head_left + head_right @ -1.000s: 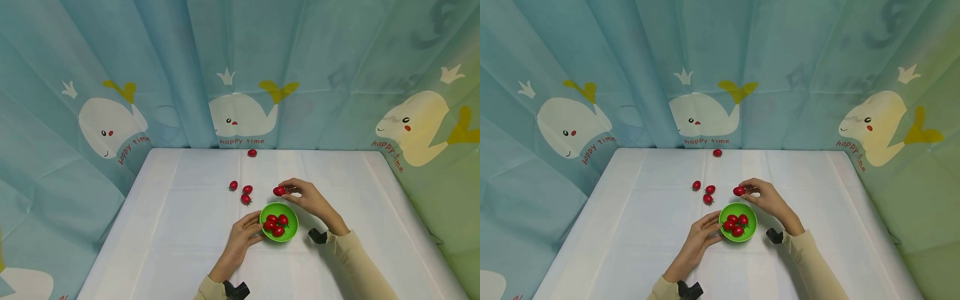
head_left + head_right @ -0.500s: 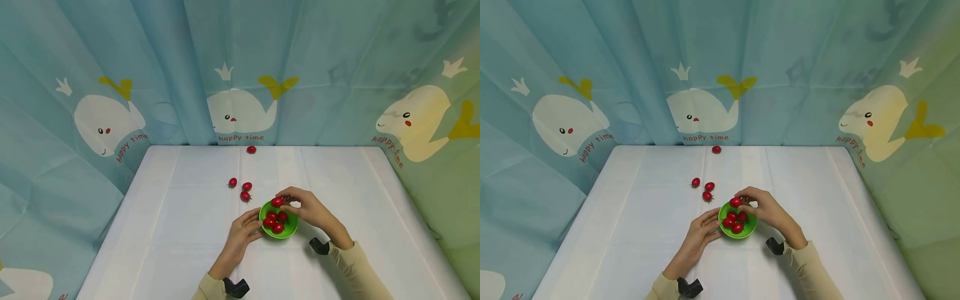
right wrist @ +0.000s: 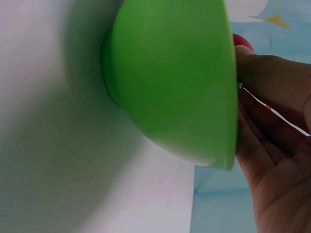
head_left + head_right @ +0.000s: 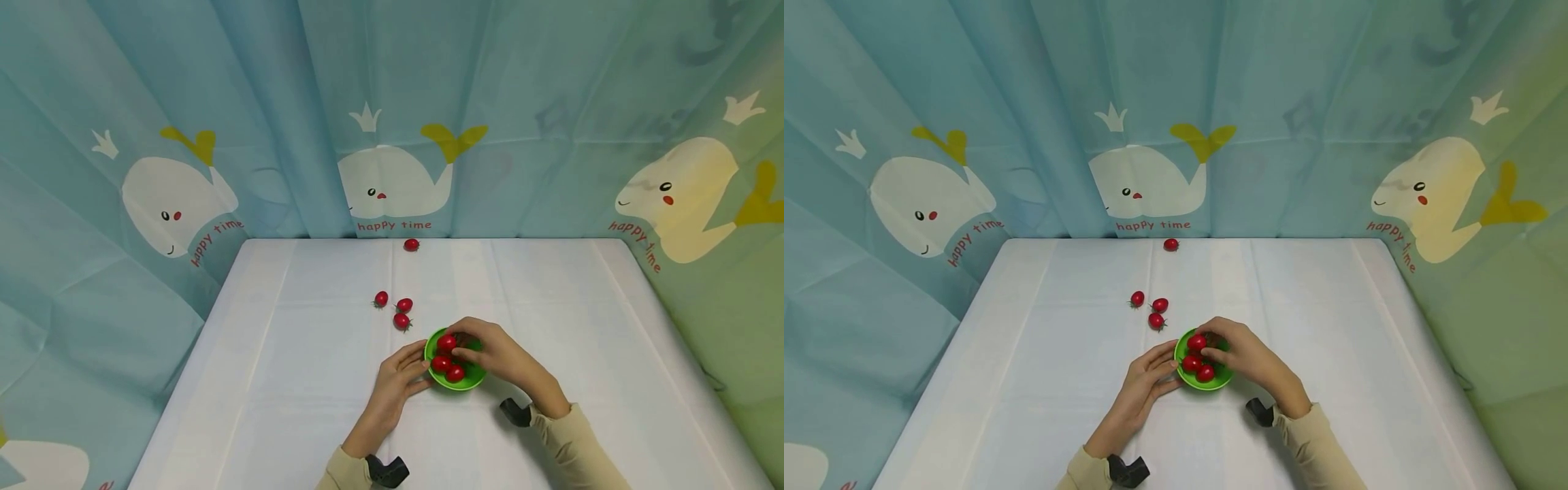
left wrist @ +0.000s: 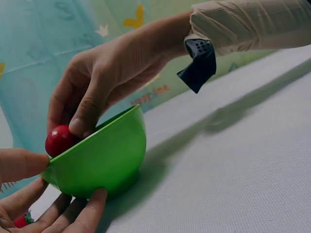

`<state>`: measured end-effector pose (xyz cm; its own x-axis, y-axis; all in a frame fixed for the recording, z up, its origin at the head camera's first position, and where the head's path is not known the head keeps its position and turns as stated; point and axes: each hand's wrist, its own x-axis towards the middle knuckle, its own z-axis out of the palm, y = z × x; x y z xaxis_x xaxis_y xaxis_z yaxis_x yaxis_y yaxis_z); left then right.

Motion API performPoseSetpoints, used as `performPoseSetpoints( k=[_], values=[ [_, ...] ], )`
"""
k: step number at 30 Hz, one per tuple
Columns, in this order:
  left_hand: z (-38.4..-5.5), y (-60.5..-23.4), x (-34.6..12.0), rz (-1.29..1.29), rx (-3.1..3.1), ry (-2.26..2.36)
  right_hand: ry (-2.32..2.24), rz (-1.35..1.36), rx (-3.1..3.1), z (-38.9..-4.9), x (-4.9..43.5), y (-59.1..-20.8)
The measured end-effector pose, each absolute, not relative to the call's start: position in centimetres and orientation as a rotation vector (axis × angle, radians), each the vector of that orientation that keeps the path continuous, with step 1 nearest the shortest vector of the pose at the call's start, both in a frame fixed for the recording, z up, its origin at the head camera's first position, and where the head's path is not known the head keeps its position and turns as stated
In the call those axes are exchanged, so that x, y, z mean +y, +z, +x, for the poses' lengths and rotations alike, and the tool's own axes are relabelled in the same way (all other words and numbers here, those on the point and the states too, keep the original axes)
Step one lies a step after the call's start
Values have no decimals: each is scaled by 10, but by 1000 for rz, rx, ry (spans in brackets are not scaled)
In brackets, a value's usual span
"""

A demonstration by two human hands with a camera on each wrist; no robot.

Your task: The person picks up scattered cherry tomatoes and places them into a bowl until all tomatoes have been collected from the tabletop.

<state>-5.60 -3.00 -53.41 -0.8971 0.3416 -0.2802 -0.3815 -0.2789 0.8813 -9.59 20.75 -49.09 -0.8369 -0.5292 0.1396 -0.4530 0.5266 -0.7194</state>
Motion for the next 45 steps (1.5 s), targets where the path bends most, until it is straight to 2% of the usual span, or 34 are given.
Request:
performPoseSetpoints(
  k=[13, 26, 45],
  values=[
    [-54, -534, -30, -45, 1522, 2213, -956, -883, 2862, -85, 195, -492],
    [-53, -534, -30, -42, 1528, 2215, -730, -747, 3000, -76, 177, -494],
    [-54, -536, -30, -34, 1532, 2219, -765, -713, 3052, -73, 174, -495]
  ],
)
